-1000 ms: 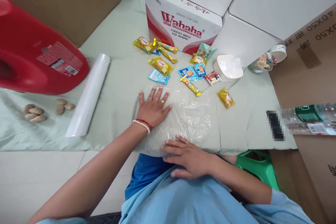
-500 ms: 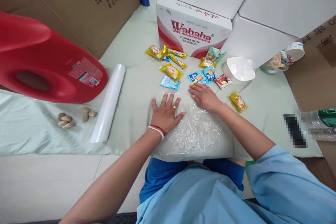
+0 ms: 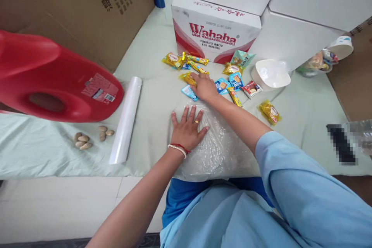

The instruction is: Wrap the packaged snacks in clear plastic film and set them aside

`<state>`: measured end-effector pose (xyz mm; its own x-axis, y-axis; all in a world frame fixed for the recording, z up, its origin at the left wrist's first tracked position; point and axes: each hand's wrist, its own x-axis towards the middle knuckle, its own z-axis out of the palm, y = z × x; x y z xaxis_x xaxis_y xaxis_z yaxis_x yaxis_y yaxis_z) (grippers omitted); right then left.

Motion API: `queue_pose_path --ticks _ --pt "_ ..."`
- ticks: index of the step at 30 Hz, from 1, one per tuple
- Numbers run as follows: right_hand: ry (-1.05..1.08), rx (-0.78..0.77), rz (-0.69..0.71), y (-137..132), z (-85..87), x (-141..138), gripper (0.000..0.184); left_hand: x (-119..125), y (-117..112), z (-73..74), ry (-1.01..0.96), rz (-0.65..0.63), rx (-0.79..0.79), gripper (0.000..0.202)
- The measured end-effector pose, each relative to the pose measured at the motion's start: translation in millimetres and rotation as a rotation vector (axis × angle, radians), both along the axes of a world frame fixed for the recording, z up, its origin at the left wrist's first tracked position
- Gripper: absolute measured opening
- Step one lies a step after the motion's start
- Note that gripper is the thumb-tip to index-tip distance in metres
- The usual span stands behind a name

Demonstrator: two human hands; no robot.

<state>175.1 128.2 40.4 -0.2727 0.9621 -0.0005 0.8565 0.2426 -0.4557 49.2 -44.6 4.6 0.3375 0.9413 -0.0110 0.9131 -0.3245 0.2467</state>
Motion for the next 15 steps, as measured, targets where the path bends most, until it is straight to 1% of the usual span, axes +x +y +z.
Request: queue_pose_path --ticks 2,4,5,6,8,9,10,11,13,15 --pt "0.049 -0.009 -0.048 2.4 -2.4 14.9 0.055 0.0 -0.2 -0.1 -0.003 -0.007 -0.001 0.07" --pt "0.121 -0.028 -0.127 2.9 2.9 41.9 0.048 -0.4 0.1 -0.5 -0.007 -0.018 -0.01 0.07" --pt "0.231 -0.073 -0.196 1.9 7.7 57.7 0.045 -0.6 0.3 -0.9 -0.008 -0.02 -0.014 0.071" --pt "0.392 -0.145 -0.274 -0.6 13.3 73.9 0.045 -0.8 0.6 -1.3 -0.009 -0.017 -0.017 0.071" --pt "0.768 -0.336 -0.414 -12.7 24.1 104.6 0.051 -0.9 1.0 -2.4 -0.007 -0.007 -0.02 0.07" --pt "0.919 -0.426 -0.457 -22.9 28.4 118.1 0.054 -0.7 1.2 -3.0 -0.006 -0.002 -0.02 0.07" --pt "1.011 -0.489 -0.479 -35.6 31.4 129.8 0.054 -0.4 1.3 -3.7 -0.004 0.002 -0.018 0.07" --pt "1.067 -0.516 -0.495 -50.4 33.3 139.6 0.051 -0.1 1.5 -4.2 -0.002 0.004 -0.016 0.07" --pt "1.116 -0.499 -0.514 -83.0 34.4 153.9 0.042 0.6 1.7 -4.9 0.0 0.003 -0.017 0.07" --pt "1.115 -0.449 -0.508 -114.4 34.2 162.4 0.037 1.0 2.0 -4.6 -0.004 -0.004 -0.027 0.071"
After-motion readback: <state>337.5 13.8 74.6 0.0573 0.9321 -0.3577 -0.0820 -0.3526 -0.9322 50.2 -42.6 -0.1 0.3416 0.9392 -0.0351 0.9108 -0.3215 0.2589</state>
